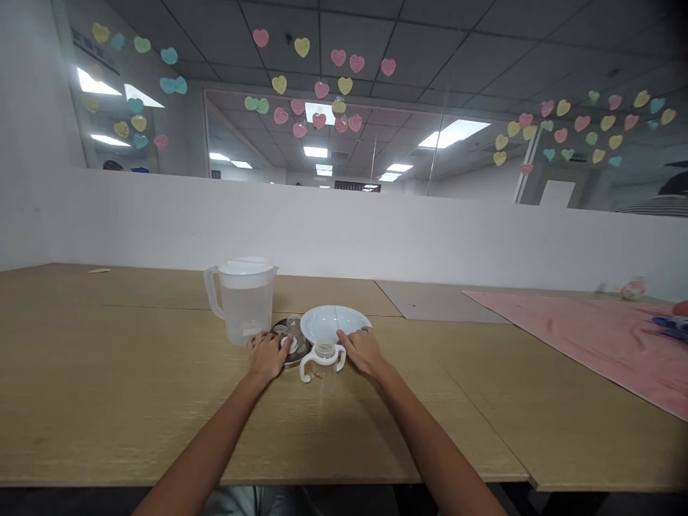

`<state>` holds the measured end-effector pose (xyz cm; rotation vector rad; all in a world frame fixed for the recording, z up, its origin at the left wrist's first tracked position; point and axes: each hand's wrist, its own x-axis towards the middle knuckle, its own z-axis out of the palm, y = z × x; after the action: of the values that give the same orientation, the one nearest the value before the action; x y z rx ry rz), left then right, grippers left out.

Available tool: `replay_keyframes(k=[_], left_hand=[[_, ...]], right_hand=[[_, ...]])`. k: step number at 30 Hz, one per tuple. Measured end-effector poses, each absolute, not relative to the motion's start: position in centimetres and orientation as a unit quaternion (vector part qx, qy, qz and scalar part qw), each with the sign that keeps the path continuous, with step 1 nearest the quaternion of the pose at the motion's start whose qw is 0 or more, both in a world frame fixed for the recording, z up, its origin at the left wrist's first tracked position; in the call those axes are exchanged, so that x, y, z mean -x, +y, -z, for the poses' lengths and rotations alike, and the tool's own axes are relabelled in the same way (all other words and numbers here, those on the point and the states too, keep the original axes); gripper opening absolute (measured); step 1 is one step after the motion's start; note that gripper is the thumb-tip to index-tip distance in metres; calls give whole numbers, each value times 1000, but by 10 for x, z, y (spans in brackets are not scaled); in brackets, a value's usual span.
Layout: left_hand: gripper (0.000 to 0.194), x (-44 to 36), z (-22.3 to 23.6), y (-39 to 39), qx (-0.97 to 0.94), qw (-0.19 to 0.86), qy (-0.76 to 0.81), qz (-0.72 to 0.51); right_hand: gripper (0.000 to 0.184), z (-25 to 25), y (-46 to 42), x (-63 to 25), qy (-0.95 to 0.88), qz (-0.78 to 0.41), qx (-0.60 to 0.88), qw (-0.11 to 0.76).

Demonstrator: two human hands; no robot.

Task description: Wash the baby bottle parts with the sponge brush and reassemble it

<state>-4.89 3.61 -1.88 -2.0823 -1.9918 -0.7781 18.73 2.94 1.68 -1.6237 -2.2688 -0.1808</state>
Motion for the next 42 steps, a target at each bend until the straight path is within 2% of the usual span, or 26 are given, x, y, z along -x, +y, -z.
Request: replay_keyframes(k=[8, 14, 21, 27, 42], left_hand=[[42, 46, 12, 32, 672, 91, -655, 333], [33, 41, 8, 27, 667, 108, -552, 489], [38, 34, 7, 24, 671, 82, -456, 579], [41, 27, 13, 27, 706, 21, -434, 559], [49, 23, 13, 23, 776, 38, -431, 458]], right_hand=[[78, -18, 30, -190, -810, 94, 561, 141], [74, -18, 31, -190, -813, 66, 556, 159], [73, -17, 31, -191, -813, 64, 550, 180], [76, -17, 30, -193, -810, 59, 556, 179], [70, -20, 25, -191, -820, 60, 545, 165]])
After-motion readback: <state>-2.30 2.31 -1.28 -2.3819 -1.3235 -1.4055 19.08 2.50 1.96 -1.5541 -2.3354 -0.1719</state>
